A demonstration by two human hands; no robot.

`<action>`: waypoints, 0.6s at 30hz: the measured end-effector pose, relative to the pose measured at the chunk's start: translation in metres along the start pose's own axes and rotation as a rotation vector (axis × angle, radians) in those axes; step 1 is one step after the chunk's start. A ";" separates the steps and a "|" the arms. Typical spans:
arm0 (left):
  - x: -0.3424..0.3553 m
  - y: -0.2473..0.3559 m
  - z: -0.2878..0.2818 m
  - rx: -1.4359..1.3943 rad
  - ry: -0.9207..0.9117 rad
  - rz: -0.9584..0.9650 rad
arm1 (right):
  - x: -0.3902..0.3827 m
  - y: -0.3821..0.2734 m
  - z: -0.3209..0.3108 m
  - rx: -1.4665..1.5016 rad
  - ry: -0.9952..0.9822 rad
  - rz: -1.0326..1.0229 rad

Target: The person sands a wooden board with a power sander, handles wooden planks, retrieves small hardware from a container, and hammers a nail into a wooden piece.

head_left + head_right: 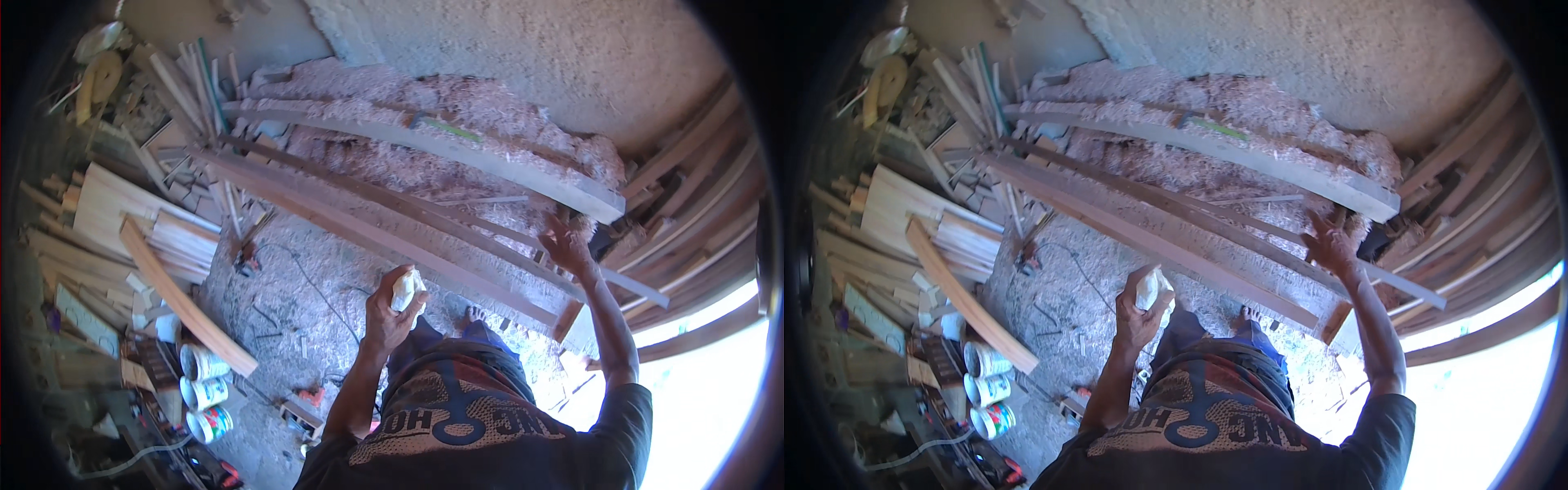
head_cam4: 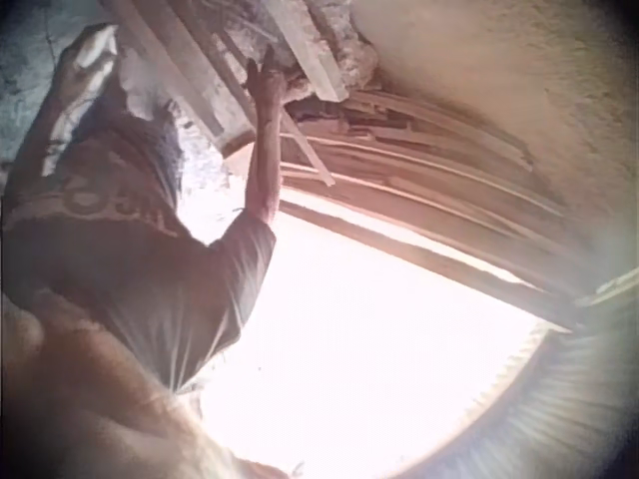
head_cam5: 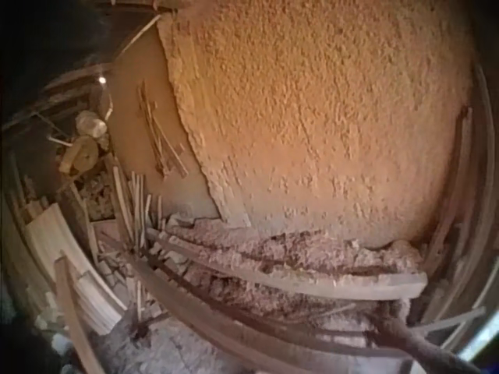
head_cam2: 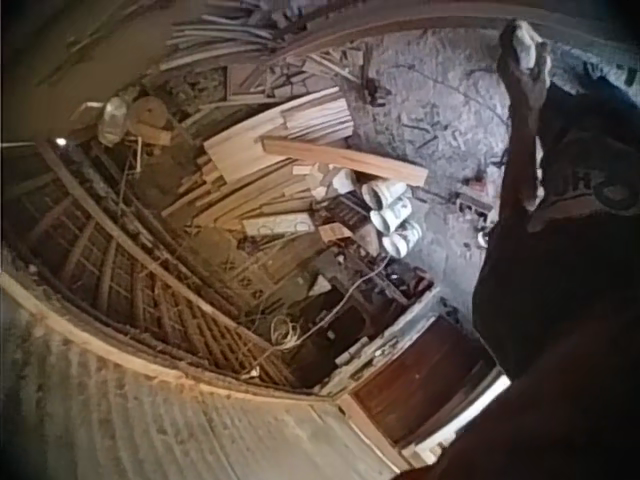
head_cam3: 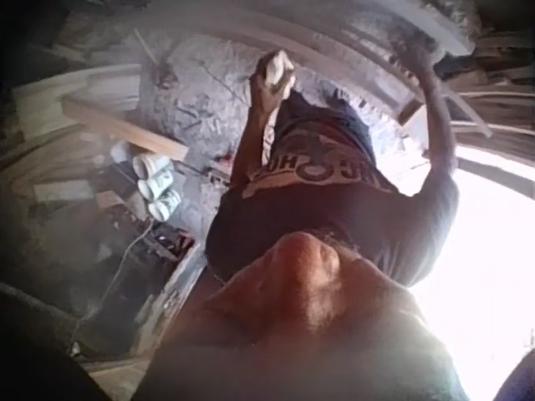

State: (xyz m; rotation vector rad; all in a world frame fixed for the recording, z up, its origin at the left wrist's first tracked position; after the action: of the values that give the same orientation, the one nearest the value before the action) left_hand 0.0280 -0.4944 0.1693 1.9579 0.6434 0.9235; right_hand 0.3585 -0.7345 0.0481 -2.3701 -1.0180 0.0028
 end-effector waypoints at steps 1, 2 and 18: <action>0.007 0.000 0.000 0.008 -0.007 0.018 | -0.002 -0.054 -0.027 0.176 -0.035 0.022; 0.012 -0.005 0.004 0.003 -0.050 0.011 | -0.007 -0.097 -0.042 0.353 -0.056 0.045; 0.093 -0.069 -0.032 0.016 -0.635 0.493 | -0.081 -0.384 0.080 2.151 0.133 0.662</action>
State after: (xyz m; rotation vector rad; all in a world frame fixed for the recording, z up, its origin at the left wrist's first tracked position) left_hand 0.0521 -0.3776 0.1549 2.3020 -0.2048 0.5079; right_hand 0.0269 -0.5349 0.1521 -0.4981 0.1804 0.7322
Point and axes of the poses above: each hand's wrist, its own x-axis towards the middle knuckle, its own z-axis out of the palm, y = z × x, the point moved 4 cm from there along x, towards the middle knuckle, and after that the axes turned 12 degrees about y, right-handed, at the moved point
